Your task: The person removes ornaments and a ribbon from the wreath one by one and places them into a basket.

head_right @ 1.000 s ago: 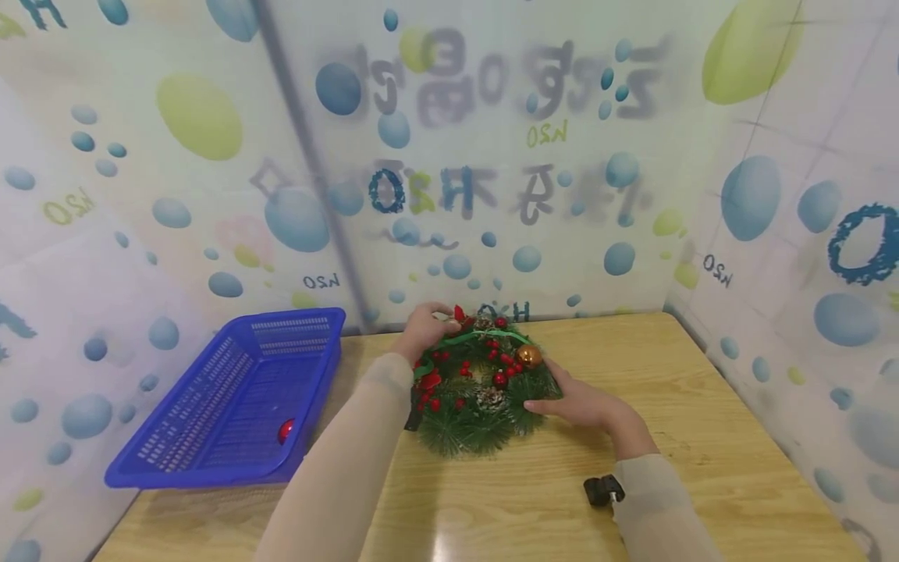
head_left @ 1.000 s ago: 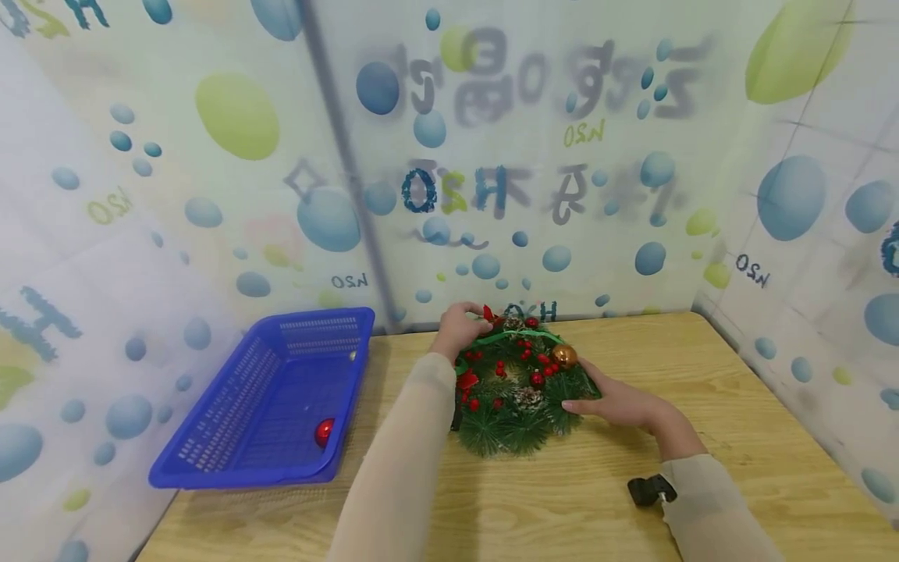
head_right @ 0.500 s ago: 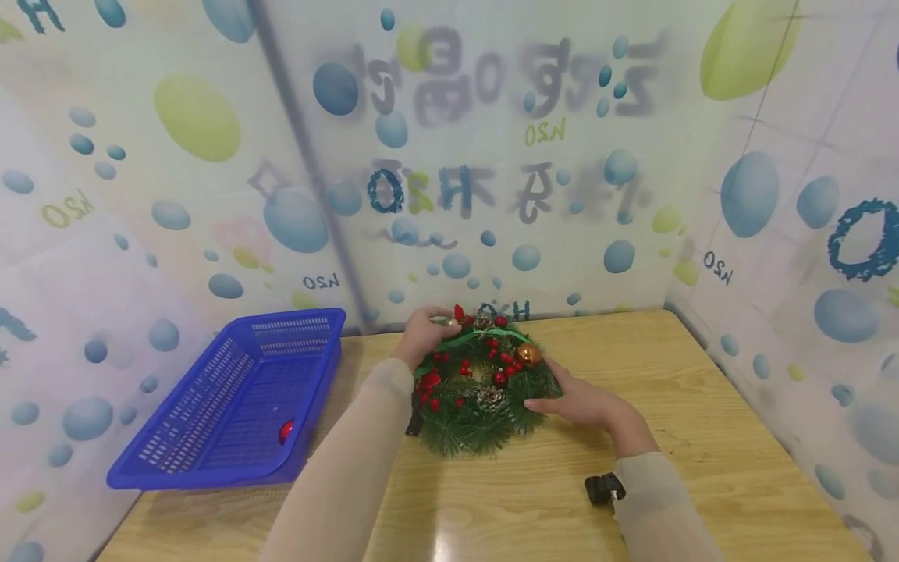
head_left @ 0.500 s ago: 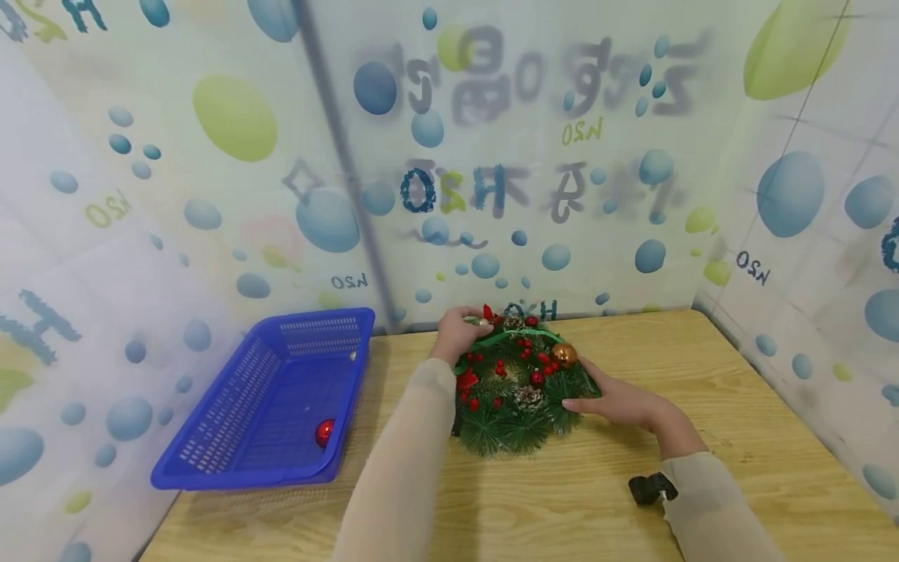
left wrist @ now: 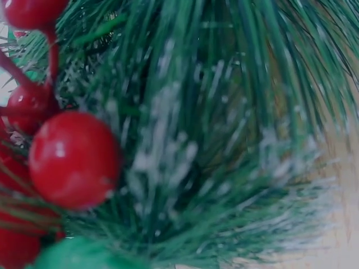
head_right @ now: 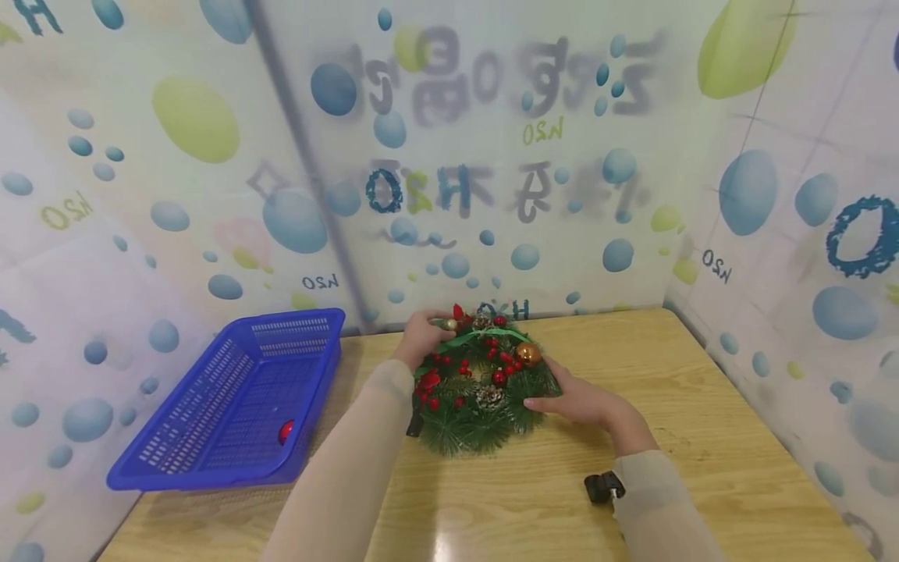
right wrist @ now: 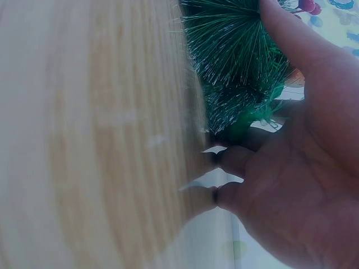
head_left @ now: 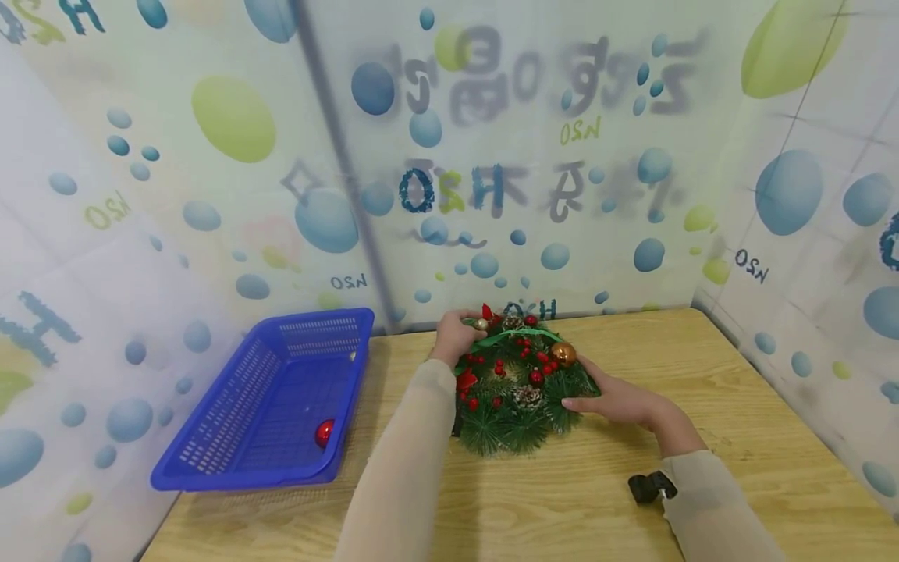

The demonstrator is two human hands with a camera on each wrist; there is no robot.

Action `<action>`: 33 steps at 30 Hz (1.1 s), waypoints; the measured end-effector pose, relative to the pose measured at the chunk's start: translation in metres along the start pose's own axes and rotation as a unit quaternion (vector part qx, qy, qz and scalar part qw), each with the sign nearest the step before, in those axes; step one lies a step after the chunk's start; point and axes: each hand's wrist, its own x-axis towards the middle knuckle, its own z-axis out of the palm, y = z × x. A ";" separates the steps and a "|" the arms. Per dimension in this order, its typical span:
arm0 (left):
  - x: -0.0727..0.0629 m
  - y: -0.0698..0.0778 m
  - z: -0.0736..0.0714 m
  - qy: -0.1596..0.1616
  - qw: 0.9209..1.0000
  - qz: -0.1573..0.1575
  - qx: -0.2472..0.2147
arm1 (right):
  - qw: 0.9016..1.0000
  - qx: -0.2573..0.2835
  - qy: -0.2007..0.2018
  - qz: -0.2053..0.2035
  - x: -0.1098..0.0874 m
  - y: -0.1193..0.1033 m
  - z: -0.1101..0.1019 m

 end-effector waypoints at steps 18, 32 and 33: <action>0.003 -0.002 -0.001 0.007 1.000 0.010 -0.024 | 1.000 0.007 -0.005 -0.002 -0.002 -0.003 -0.001; -0.004 0.022 -0.014 -0.038 0.994 0.044 -0.088 | 1.000 0.010 -0.007 0.004 -0.005 -0.005 0.000; -0.004 0.023 -0.016 -0.041 0.994 0.049 -0.094 | 1.000 0.011 -0.007 0.004 -0.005 -0.005 0.000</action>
